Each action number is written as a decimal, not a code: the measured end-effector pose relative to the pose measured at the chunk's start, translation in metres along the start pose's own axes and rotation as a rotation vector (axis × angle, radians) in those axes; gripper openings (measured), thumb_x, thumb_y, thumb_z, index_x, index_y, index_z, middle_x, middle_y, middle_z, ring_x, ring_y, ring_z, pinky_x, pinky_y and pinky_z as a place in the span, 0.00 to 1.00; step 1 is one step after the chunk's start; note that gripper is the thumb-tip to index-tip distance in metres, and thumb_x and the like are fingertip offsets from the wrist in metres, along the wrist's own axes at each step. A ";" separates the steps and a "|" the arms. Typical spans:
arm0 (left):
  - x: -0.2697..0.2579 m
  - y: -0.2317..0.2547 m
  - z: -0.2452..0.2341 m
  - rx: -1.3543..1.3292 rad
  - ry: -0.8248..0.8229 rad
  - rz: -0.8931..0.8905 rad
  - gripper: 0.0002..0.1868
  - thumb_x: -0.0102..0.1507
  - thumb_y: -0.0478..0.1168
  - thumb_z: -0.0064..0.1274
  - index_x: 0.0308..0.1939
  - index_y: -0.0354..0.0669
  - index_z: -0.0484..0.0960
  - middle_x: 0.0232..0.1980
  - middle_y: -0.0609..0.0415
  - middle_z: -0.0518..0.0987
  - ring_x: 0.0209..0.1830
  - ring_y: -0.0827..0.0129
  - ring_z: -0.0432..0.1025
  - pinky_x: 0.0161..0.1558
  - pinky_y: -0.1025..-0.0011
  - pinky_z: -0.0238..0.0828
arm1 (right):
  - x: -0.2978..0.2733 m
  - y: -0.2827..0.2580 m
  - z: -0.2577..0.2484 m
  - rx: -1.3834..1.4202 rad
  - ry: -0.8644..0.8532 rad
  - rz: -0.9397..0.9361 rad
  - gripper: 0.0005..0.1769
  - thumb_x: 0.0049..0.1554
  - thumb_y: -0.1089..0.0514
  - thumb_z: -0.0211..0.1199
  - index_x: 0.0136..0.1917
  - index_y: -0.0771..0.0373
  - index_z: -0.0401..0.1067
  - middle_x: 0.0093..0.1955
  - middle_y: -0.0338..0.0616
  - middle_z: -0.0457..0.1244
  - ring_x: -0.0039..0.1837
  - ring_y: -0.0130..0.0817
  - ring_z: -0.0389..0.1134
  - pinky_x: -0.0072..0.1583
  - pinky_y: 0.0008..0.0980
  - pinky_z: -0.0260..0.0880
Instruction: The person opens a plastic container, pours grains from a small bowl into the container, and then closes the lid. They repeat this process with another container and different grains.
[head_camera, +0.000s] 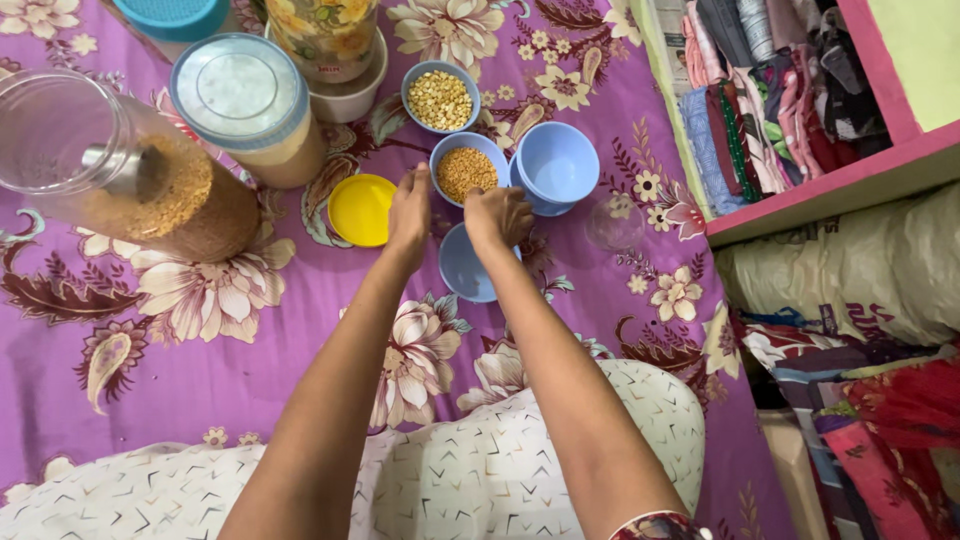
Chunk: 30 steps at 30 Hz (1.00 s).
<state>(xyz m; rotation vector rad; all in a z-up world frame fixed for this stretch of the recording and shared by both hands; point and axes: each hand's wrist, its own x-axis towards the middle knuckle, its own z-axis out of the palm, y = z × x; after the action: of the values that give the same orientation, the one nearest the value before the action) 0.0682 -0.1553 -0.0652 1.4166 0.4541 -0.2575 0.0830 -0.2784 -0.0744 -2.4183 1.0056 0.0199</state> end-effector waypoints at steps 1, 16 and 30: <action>0.004 -0.004 0.001 0.012 -0.005 -0.014 0.35 0.68 0.64 0.36 0.69 0.45 0.71 0.48 0.45 0.79 0.32 0.63 0.75 0.35 0.63 0.76 | 0.001 0.001 0.002 0.014 -0.009 0.011 0.45 0.54 0.40 0.64 0.68 0.78 0.55 0.68 0.72 0.54 0.71 0.62 0.55 0.69 0.55 0.57; 0.036 -0.034 -0.001 -0.233 -0.160 -0.016 0.46 0.66 0.70 0.27 0.75 0.38 0.61 0.76 0.42 0.66 0.57 0.51 0.72 0.49 0.58 0.74 | 0.014 0.015 0.012 -0.037 -0.117 0.050 0.26 0.61 0.40 0.54 0.57 0.61 0.78 0.58 0.58 0.69 0.63 0.58 0.70 0.63 0.55 0.68; 0.012 -0.003 -0.027 -0.313 -0.195 0.089 0.43 0.69 0.67 0.27 0.74 0.35 0.64 0.74 0.40 0.71 0.65 0.40 0.66 0.62 0.46 0.56 | 0.025 0.013 0.004 0.201 -0.059 -0.112 0.22 0.55 0.49 0.63 0.51 0.72 0.76 0.51 0.65 0.69 0.56 0.59 0.72 0.56 0.50 0.72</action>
<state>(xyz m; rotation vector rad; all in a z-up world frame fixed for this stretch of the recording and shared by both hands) 0.0734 -0.1279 -0.0761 1.0902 0.2568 -0.2385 0.0931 -0.3010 -0.0891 -2.2723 0.8042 -0.0466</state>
